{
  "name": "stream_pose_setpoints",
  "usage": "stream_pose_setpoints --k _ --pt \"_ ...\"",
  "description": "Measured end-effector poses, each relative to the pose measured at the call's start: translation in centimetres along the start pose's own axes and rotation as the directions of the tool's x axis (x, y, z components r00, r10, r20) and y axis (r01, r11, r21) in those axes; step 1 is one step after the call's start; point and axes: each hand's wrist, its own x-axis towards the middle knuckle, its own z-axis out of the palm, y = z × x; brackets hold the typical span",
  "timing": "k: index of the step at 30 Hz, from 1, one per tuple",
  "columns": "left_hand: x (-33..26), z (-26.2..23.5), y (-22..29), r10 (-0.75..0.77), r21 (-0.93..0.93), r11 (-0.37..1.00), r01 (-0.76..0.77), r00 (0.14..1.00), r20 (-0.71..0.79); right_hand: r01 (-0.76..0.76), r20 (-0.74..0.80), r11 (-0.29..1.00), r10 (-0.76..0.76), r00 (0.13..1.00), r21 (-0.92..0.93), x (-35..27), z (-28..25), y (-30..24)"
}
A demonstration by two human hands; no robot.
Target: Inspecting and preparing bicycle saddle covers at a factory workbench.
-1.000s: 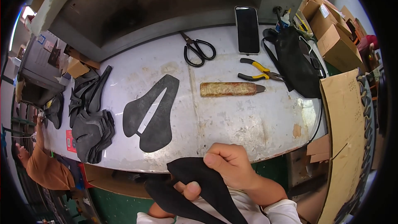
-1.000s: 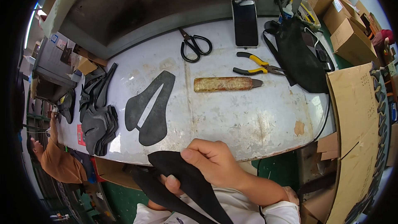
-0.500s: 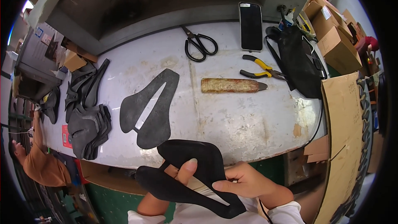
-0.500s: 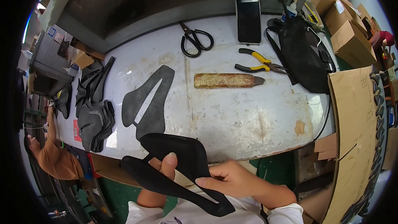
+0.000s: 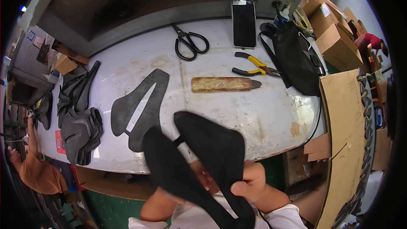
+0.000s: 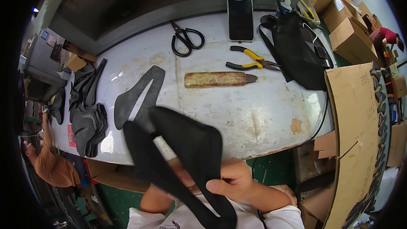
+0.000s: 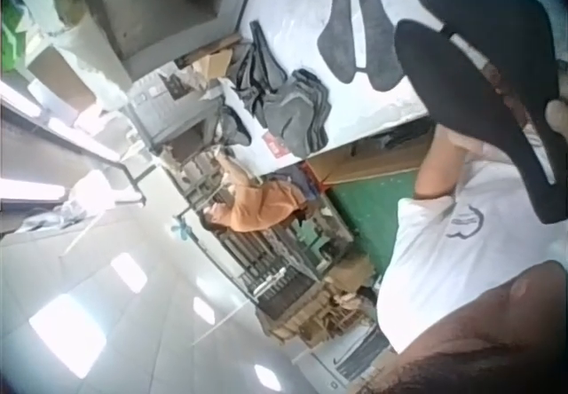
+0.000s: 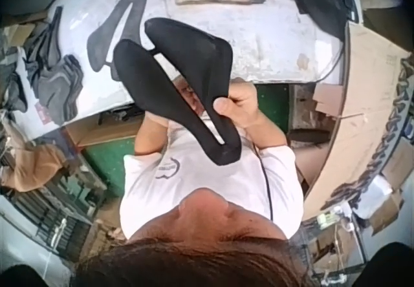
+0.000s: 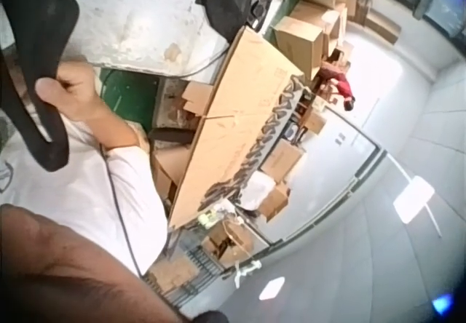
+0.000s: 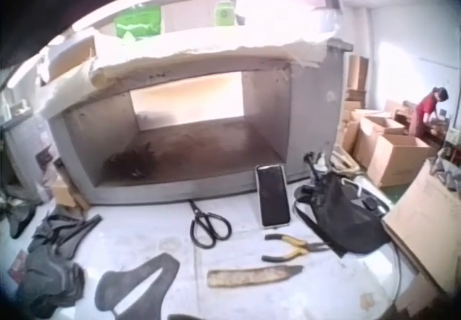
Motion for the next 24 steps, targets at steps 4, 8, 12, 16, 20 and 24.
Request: stream_pose_setpoints --k 4,8,12,16,20,24 --pt "0.1 1.1 3.9 0.083 -0.304 0.951 -0.048 0.991 0.102 -0.023 -0.008 0.884 0.022 1.0 -0.468 0.9 -1.9 -1.3" --pt "-0.2 1.9 2.9 0.026 -0.225 0.97 -0.094 0.957 -0.287 -0.154 -0.242 0.988 0.15 0.959 0.004 0.9 -0.4 0.1" --pt "-0.7 2.0 3.2 0.224 -0.018 0.949 -0.314 0.715 -0.662 -0.096 -0.164 0.995 0.095 0.982 0.002 -0.4 -0.4 1.1" --pt "-0.8 2.9 3.7 0.276 0.129 0.959 -0.251 0.735 -0.619 0.037 -0.097 0.837 -0.107 0.99 -0.545 0.4 0.5 1.5" --pt "-1.0 3.6 3.0 0.505 0.433 0.855 -0.286 0.65 -0.567 -0.195 -0.232 0.831 0.083 0.969 -0.521 0.6 0.8 1.0" --pt "-1.4 4.0 3.9 0.188 -0.008 0.967 -0.255 0.734 -0.653 -0.1 -0.315 0.991 0.067 0.947 -0.089 -0.2 0.8 3.4"
